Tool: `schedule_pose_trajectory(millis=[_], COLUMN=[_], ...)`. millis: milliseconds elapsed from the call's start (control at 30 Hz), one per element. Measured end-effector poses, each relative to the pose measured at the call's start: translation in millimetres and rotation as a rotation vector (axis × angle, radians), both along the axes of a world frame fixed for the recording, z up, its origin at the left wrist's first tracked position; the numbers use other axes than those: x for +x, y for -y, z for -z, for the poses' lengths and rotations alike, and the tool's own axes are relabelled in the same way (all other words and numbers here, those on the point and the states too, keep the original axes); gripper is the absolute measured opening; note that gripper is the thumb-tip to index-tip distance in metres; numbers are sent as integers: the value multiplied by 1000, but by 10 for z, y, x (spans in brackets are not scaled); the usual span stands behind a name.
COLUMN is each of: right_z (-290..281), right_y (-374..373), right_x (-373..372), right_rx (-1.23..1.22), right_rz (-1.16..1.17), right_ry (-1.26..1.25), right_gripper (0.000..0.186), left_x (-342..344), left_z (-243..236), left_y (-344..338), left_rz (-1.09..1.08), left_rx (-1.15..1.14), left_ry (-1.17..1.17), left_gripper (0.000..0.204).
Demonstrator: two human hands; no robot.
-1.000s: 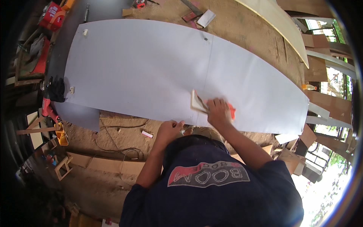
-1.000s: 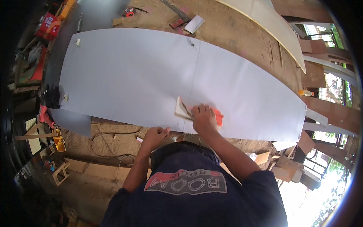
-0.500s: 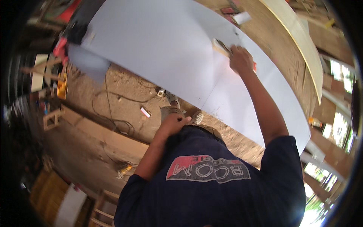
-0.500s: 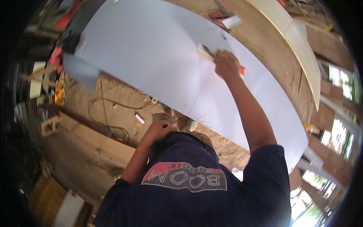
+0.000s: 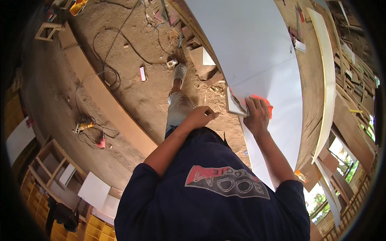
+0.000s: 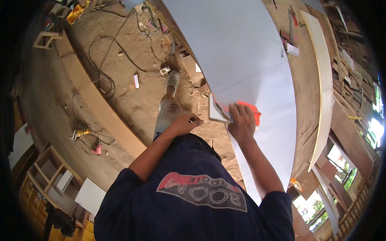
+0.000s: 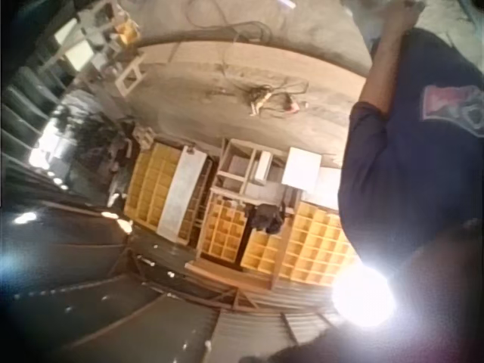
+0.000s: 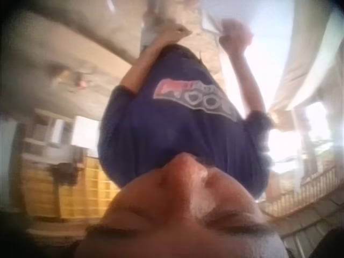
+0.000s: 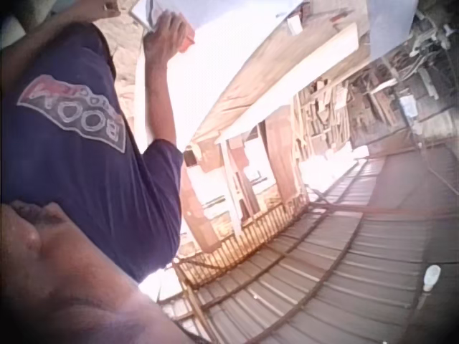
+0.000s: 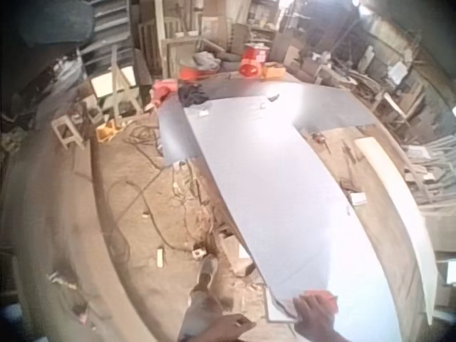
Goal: The person applies adhesive from a bottle to the edge of a wooden board, presses a veneer strip onto the glued edge, smooths the surface with a block, and then moves to a shelving unit to retrieve another board.
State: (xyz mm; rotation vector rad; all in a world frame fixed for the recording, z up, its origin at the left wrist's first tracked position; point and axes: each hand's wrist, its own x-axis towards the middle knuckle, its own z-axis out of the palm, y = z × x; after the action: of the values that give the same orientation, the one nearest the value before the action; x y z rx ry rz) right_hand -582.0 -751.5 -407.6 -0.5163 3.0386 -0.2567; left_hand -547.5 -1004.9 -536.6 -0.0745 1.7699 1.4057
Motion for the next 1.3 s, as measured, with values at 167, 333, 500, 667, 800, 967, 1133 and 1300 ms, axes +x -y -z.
schedule_pose_trajectory(millis=[167, 333, 500, 667, 800, 967, 1133, 1300], right_z=[82, 142, 74, 36, 12, -33, 127, 227], right_y=[442, 730, 731, 378, 264, 663, 955, 1048], right_x=[-694, -1451, -2159, -1934, -629, -372, -1455, -2602], right_rx=[49, 86, 190, 233, 152, 66, 124, 219], right_rz=[-44, 55, 218, 259, 200, 169, 88, 186], right_ry=[-34, -41, 17, 53, 109, 96, -28, -46], right_gripper=[37, 37, 22, 23, 27, 38, 34, 22], left_x=[125, 118, 129, 124, 229, 108, -186, -388], left_z=[33, -1, -5, 6, 220, 186, 18, 38], left_y=[20, 96, 177, 335, 447, 477, 402, 368], left_rz=[-12, -44, -43, -85, -120, -113, -73, -90], left_rx=[-1, -6, -39, -48, -29, -46, -81, -12], left_ry=[38, -2, -16, -23, -23, 3, 19, -9], left_gripper=[54, 55, 55, 54, 53, 51, 47, 49])
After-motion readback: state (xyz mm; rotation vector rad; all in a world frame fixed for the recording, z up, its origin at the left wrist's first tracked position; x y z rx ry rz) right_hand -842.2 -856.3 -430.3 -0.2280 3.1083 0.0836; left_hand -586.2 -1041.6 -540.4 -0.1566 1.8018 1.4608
